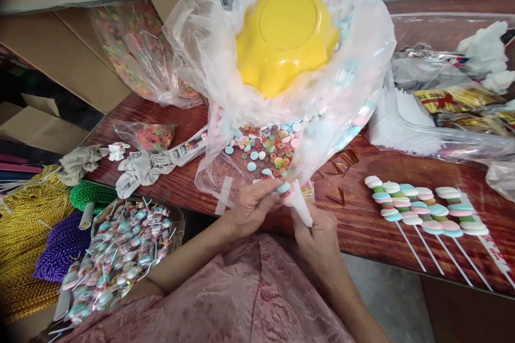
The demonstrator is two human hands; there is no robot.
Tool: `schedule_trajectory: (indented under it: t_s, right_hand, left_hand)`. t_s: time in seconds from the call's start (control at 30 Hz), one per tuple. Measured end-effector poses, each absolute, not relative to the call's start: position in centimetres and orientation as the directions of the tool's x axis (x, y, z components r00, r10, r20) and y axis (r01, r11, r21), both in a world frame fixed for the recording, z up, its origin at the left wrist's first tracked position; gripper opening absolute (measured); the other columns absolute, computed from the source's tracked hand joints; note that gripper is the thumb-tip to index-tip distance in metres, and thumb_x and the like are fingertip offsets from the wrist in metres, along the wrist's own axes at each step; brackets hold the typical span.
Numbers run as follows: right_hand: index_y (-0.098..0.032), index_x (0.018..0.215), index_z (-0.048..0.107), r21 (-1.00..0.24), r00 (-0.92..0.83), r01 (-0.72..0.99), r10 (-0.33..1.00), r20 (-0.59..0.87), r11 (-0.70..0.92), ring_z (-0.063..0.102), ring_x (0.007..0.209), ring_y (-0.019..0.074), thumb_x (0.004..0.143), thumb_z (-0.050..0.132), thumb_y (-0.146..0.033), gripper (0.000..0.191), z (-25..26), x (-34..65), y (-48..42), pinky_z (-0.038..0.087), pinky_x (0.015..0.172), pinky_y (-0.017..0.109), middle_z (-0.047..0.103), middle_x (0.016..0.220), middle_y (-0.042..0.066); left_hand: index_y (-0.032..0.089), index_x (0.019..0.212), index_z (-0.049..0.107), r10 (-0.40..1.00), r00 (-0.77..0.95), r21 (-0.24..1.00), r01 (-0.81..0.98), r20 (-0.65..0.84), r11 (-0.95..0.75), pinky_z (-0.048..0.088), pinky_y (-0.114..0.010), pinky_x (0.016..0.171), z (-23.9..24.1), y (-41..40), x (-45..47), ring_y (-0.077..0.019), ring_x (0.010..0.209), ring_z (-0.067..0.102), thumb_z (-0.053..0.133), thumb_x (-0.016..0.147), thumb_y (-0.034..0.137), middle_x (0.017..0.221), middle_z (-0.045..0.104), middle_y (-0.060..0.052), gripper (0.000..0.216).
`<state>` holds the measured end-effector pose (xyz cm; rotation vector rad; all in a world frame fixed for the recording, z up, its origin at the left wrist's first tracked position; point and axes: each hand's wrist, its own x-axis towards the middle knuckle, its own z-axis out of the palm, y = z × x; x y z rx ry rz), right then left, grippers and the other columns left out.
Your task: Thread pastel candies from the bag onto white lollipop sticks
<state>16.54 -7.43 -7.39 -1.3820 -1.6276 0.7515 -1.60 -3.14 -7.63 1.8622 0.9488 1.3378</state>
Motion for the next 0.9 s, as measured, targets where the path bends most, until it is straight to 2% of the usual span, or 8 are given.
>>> schedule_trajectory:
  t_s: [0.1, 0.23, 0.33, 0.47, 0.6, 0.7, 0.8, 0.9]
  right_hand:
    - [-0.017, 0.07, 0.067, -0.857, 0.037, 0.49, 0.979, 0.2, 0.157, 0.037, 0.047, 0.0097, 0.092, 0.061, -0.034, 0.028, -7.7, 18.4, -7.2, 0.032, 0.044, 0.023, 0.045, 0.055, -0.004]
    - [-0.019, 0.06, 0.058, -0.843, 0.039, 0.509, 0.974, 0.223, 0.173, 0.036, 0.045, 0.0089, 0.091, 0.061, -0.033, 0.034, -8.5, 19.7, -7.3, 0.03, 0.042, 0.023, 0.042, 0.052, -0.004]
    - [-0.02, 0.055, 0.048, -0.832, -0.034, 0.501, 0.966, 0.256, 0.238, 0.037, 0.045, 0.0084, 0.091, 0.06, -0.028, 0.039, -8.6, 19.1, -7.5, 0.031, 0.043, 0.023, 0.042, 0.052, -0.004]
    - [-0.021, 0.056, 0.044, -0.791, -0.14, 0.508, 0.939, 0.315, 0.341, 0.038, 0.043, 0.0084, 0.091, 0.053, -0.021, 0.036, -7.8, 17.8, -7.5, 0.03, 0.043, 0.022, 0.043, 0.051, -0.004]
    - [-0.02, 0.065, 0.054, -0.728, -0.213, 0.525, 0.897, 0.388, 0.44, 0.037, 0.043, 0.0086, 0.089, 0.05, -0.014, 0.025, -6.9, 17.0, -7.2, 0.029, 0.043, 0.022, 0.042, 0.051, -0.006]
    - [-0.019, 0.069, 0.056, -0.719, -0.23, 0.527, 0.891, 0.392, 0.452, 0.038, 0.046, 0.0087, 0.088, 0.048, -0.011, 0.022, -6.4, 16.4, -6.9, 0.031, 0.045, 0.021, 0.044, 0.054, -0.006]
    - [-0.019, 0.063, 0.048, -0.73, -0.219, 0.516, 0.893, 0.393, 0.448, 0.036, 0.047, 0.0083, 0.088, 0.048, -0.009, 0.027, -6.1, 15.5, -6.4, 0.03, 0.047, 0.022, 0.04, 0.055, -0.006]
    - [-0.019, 0.065, 0.052, -0.733, -0.222, 0.516, 0.896, 0.386, 0.443, 0.035, 0.048, 0.0085, 0.088, 0.048, -0.01, 0.025, -5.9, 15.0, -6.0, 0.03, 0.048, 0.022, 0.04, 0.056, -0.006]
  left_hand:
    - [0.021, 0.123, 0.069, 0.912, 0.061, 0.815, 0.426, 0.406, -0.392, 0.057, -0.034, 0.091, -7.3, 0.0, -4.8, -0.0188, 0.098, 0.071, 0.05, 0.101, 0.028, 0.108, 0.075, -0.008, 0.03]
    - [0.021, 0.102, 0.077, 0.956, 0.179, 0.541, 0.793, 0.231, -0.279, 0.054, -0.035, 0.089, -7.7, 4.5, -8.4, -0.0204, 0.092, 0.066, 0.055, 0.091, 0.012, 0.098, 0.071, -0.007, 0.026]
    - [0.022, 0.111, 0.075, 0.953, 0.269, 0.416, 0.857, 0.139, -0.303, 0.052, -0.034, 0.086, -8.1, 6.0, -8.8, -0.0213, 0.096, 0.063, 0.052, 0.088, 0.005, 0.109, 0.066, -0.009, 0.036]
    - [0.02, 0.101, 0.078, 0.931, 0.351, 0.395, 0.844, 0.104, -0.363, 0.051, -0.034, 0.084, -8.2, 5.9, -8.1, -0.0217, 0.092, 0.062, 0.055, 0.084, 0.004, 0.098, 0.065, -0.009, 0.033]
    - [0.019, 0.083, 0.077, 0.962, 0.193, 0.744, 0.61, 0.195, -0.273, 0.051, -0.032, 0.083, -7.8, 4.3, -8.1, -0.0178, 0.086, 0.063, 0.063, 0.083, 0.013, 0.087, 0.069, -0.005, 0.015]
    - [0.019, 0.084, 0.078, 0.999, -0.01, 0.992, 0.114, 0.046, -0.044, 0.05, -0.026, 0.069, -6.4, 2.4, -7.7, -0.0122, 0.071, 0.061, 0.076, 0.077, 0.029, 0.082, 0.072, -0.001, 0.012]
    - [0.019, 0.083, 0.079, 0.994, 0.03, 0.966, -0.234, -0.102, 0.106, 0.044, -0.021, 0.054, -4.7, 0.2, -6.5, -0.0072, 0.057, 0.054, 0.086, 0.067, 0.037, 0.079, 0.073, -0.001, 0.025]
    - [0.02, 0.083, 0.08, 0.995, 0.07, 0.942, -0.325, -0.066, 0.085, 0.042, -0.02, 0.052, -4.0, -1.4, -5.2, -0.0059, 0.055, 0.052, 0.087, 0.069, 0.036, 0.078, 0.072, -0.001, 0.023]
